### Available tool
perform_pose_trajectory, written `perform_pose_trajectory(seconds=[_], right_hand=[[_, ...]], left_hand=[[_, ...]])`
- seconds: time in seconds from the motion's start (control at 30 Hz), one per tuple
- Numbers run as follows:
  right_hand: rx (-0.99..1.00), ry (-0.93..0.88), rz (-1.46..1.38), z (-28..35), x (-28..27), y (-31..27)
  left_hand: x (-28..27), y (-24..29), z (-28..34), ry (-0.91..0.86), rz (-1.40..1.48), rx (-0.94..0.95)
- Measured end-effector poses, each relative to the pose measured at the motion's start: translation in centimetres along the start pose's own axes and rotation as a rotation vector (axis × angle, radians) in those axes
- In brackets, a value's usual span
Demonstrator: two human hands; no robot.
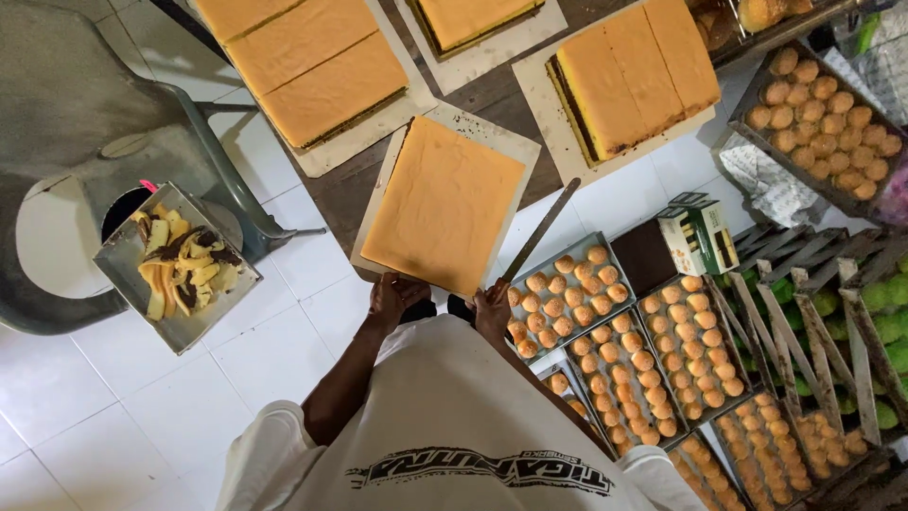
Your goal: Trimming the edges of layered rectangular cakes and collecting the scraps in a kitchen area.
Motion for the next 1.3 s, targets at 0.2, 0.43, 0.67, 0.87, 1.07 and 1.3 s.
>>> perform_pose_trajectory(seconds=[0.2, 0.43, 0.67, 0.87, 1.07, 1.3], right_hand=[[-0.246, -0.081, 0.08, -0.5, -0.4, -1.8], [-0.376, -0.208, -0.093, -0.5, -0.9, -2.7], [-0.157, -0.07, 0.162, 0.4, 0.1, -5.2], [-0.193, -0.066, 0.034, 0.3, 0.5, -5.5], [-0.256, -0.065, 0.22, 1.9, 1.5, -8.2], [-0.207, -0.078, 0.145, 2.1, 1.4, -7.7]], left_hand=[[1.3, -0.1, 0.9, -0.043, -0.013, -0.039], [-1.8, 5.7, 5.3, -0.32, -0.607, -0.306], [13.5, 28.2, 2.5, -0.095, -1.391, 0.128], [28.9, 27.8, -17.4, -0.381, -1.686, 0.633], [29.6, 21.7, -28.2, -0.26, -2.005, 0.218], [28.1, 20.6, -29.0, -0.169, -2.252, -0.053]])
Point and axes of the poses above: each hand's wrist, its own z-axis away from the middle knuckle, its own x-axis out of the palm, y = z × x, the point moved 10 cm from there along -z, towards the middle knuckle, and after that the axes turned 10 degrees about -y, right-handed, at the moved point
